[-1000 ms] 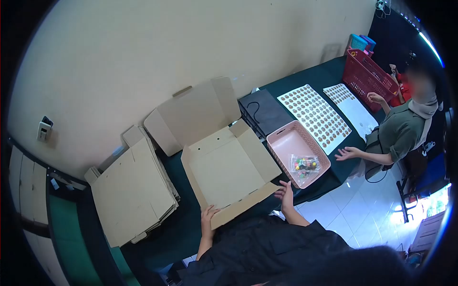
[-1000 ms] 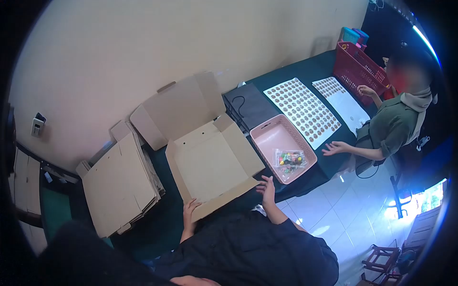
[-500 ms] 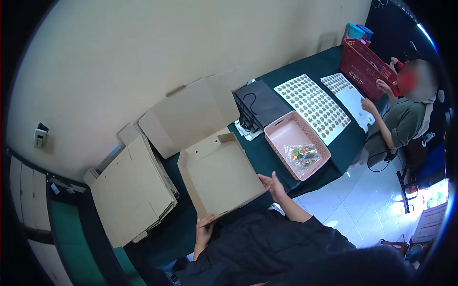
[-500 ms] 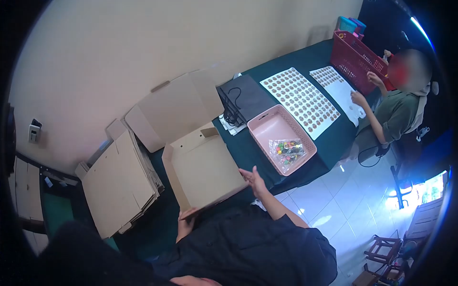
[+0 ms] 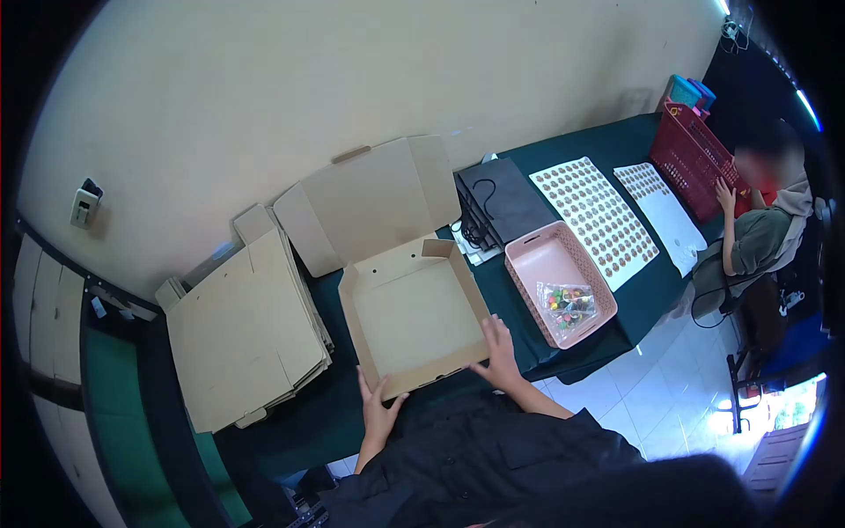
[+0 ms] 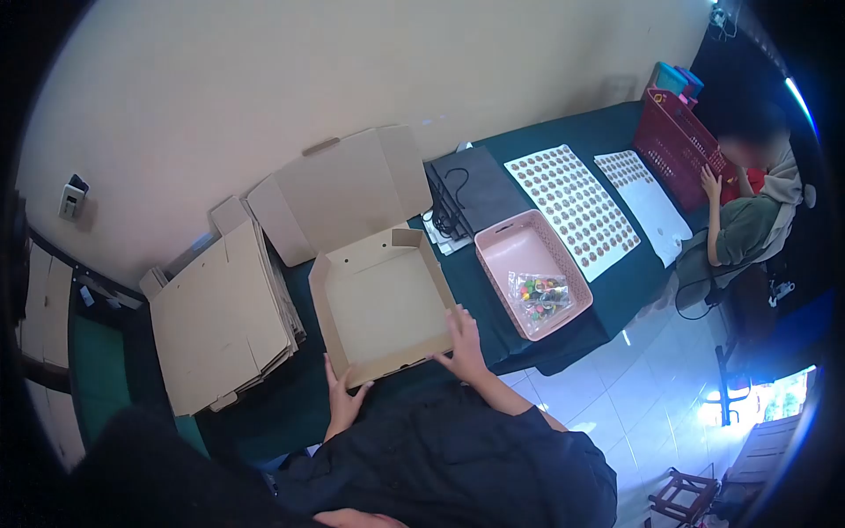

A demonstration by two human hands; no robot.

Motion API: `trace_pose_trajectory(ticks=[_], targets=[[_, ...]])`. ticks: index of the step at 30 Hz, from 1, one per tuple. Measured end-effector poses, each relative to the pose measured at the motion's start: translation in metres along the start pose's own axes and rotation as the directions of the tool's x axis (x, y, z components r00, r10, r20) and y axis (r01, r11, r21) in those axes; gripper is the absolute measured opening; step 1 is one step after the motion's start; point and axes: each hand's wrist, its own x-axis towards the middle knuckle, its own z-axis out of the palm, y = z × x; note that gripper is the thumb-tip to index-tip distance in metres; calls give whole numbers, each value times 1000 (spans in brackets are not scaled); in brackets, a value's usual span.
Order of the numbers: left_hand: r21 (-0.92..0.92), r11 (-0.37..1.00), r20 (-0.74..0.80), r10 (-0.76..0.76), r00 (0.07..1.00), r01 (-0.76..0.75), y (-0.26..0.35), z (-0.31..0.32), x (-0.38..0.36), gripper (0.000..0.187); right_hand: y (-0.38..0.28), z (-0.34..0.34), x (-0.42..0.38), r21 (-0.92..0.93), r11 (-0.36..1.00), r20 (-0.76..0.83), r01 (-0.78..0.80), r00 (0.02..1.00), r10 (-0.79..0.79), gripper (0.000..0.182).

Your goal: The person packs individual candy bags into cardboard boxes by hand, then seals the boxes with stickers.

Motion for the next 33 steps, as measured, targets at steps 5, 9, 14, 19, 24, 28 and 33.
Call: trace_pose_trajectory(ticks=[5, 9, 14, 19, 24, 28, 33], targets=[[527, 849, 131, -39, 991, -37, 38, -1, 9, 58, -20, 8, 13, 79, 943, 285, 324, 899, -333, 79], [513, 817, 269, 139, 953, -264, 38, 1, 28, 47, 6, 40, 22, -264, 920, 678, 288, 734, -35, 42], [358, 932, 620, -197, 760, -51, 2, 23, 38, 29, 5, 30, 32, -154, 974, 742, 165, 671, 3, 33], [151, 988, 631, -112, 768, 20, 9, 12, 35, 30, 12, -26, 47, 434, 867, 354, -245, 931, 87, 28], [42, 998, 288, 42, 957, -56, 14, -9, 38, 29, 110, -98, 55, -352, 890, -178, -290, 954, 240, 76], [102, 994, 51, -37, 998, 31, 12, -22, 53, 21, 163, -116, 17, -753, 573, -209, -323, 943, 257, 64], [43, 999, 21, -8, 1000, 7, 25, -23, 54, 19, 151, -124, 31, -631, 662, -261, -405, 914, 311, 38]])
